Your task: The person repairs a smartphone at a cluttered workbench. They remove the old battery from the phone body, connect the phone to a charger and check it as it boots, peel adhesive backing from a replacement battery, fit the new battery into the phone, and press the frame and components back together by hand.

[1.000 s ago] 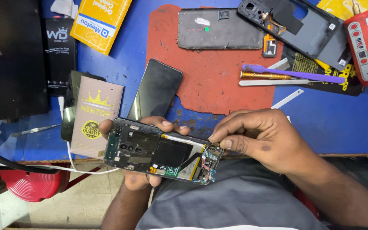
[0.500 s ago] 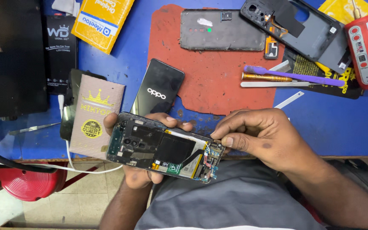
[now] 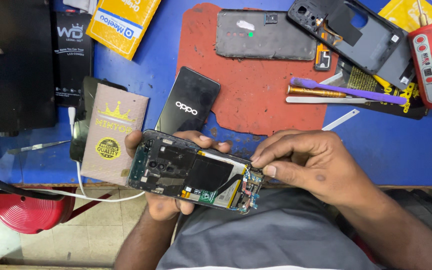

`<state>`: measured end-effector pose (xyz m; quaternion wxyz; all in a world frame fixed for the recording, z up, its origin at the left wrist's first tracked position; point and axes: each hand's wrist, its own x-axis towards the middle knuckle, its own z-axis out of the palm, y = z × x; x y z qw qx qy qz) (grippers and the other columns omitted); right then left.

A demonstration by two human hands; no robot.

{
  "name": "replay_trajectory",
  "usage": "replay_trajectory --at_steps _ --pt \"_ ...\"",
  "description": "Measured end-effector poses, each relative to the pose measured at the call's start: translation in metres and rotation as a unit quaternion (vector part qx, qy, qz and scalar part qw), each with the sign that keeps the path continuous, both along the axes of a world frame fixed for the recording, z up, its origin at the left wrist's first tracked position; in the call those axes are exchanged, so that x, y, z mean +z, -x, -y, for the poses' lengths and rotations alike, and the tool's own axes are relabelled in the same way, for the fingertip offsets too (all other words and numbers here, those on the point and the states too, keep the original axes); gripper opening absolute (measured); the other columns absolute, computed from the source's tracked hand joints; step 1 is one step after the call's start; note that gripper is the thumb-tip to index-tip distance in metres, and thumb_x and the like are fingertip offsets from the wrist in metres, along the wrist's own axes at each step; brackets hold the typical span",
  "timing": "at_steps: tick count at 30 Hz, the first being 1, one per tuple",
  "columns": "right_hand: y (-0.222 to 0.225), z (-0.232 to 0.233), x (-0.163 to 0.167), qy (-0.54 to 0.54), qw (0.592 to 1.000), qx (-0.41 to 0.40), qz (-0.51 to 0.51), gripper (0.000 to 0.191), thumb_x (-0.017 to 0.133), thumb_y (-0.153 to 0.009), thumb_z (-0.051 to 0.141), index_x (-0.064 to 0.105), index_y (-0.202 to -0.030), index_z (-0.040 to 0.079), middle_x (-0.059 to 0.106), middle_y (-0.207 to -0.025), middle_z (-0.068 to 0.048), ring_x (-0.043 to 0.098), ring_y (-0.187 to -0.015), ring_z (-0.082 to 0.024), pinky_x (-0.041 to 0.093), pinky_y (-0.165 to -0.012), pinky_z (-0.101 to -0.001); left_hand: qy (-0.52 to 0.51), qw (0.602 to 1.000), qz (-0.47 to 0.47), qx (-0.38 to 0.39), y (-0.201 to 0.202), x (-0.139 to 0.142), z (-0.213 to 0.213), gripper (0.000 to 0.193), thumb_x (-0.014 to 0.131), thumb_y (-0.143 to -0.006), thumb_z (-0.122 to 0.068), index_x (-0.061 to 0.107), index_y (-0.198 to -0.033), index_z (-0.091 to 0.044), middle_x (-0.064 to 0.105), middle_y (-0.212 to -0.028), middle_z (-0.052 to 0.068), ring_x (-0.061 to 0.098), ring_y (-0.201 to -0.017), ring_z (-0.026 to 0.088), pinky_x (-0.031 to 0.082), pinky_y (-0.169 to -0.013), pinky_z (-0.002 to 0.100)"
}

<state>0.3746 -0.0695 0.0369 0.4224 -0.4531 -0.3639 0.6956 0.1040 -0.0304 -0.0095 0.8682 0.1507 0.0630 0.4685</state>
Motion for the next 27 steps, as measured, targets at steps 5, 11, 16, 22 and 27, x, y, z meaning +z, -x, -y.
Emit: replay_trajectory --at_steps 5,11,16,22,27 --pt "0.003 0.003 0.003 -0.032 0.999 -0.007 0.018 0.017 0.072 -0.088 -0.011 0.076 -0.104 -0.007 0.074 -0.111 -0.016 0.07 -0.097 -0.016 0.058 -0.081 -0.0266 -0.146 0.984 -0.071 0.068 -0.008 0.001 0.005 0.091 0.086 -0.089 -0.009 0.032 -0.157 -0.038 0.053 -0.147 0.019 0.053 -0.139 0.038 0.05 -0.116 0.058" --pt "0.009 0.006 0.002 0.018 0.999 -0.034 0.033 0.02 0.072 -0.086 -0.01 0.071 -0.106 -0.006 0.073 -0.104 -0.011 0.07 -0.087 -0.011 0.058 -0.074 -0.025 0.042 0.998 -0.045 -0.032 0.003 0.004 -0.004 0.082 0.093 -0.075 -0.012 0.042 -0.138 -0.001 0.052 -0.132 0.027 0.051 -0.137 0.043 0.048 -0.114 0.063" --pt "0.007 0.005 0.003 0.034 0.995 -0.006 0.09 0.024 0.076 -0.085 -0.005 0.069 -0.108 -0.004 0.073 -0.098 -0.006 0.069 -0.085 -0.009 0.059 -0.076 -0.0243 -0.103 0.982 -0.159 0.016 0.002 0.004 0.006 0.084 0.094 -0.077 -0.014 0.038 -0.138 -0.024 0.054 -0.135 0.018 0.054 -0.138 0.042 0.053 -0.12 0.061" --pt "0.004 -0.002 0.002 0.054 0.993 0.031 0.103 0.029 0.075 -0.082 -0.003 0.069 -0.11 -0.002 0.072 -0.098 -0.005 0.068 -0.088 -0.008 0.058 -0.08 -0.0235 -0.058 0.99 -0.119 -0.054 0.007 0.009 0.01 0.07 0.089 -0.09 -0.023 0.047 -0.141 0.002 0.052 -0.139 0.022 0.048 -0.143 0.038 0.046 -0.123 0.053" --pt "0.0 -0.007 -0.002 0.072 0.994 0.066 0.038 0.026 0.072 -0.084 -0.007 0.069 -0.109 -0.003 0.067 -0.097 -0.004 0.063 -0.089 -0.007 0.054 -0.079 -0.0221 0.124 0.981 -0.014 -0.148 0.012 0.015 -0.001 0.078 0.06 -0.092 -0.049 0.048 -0.133 0.016 0.048 -0.141 0.039 0.049 -0.138 0.049 0.052 -0.099 0.054"
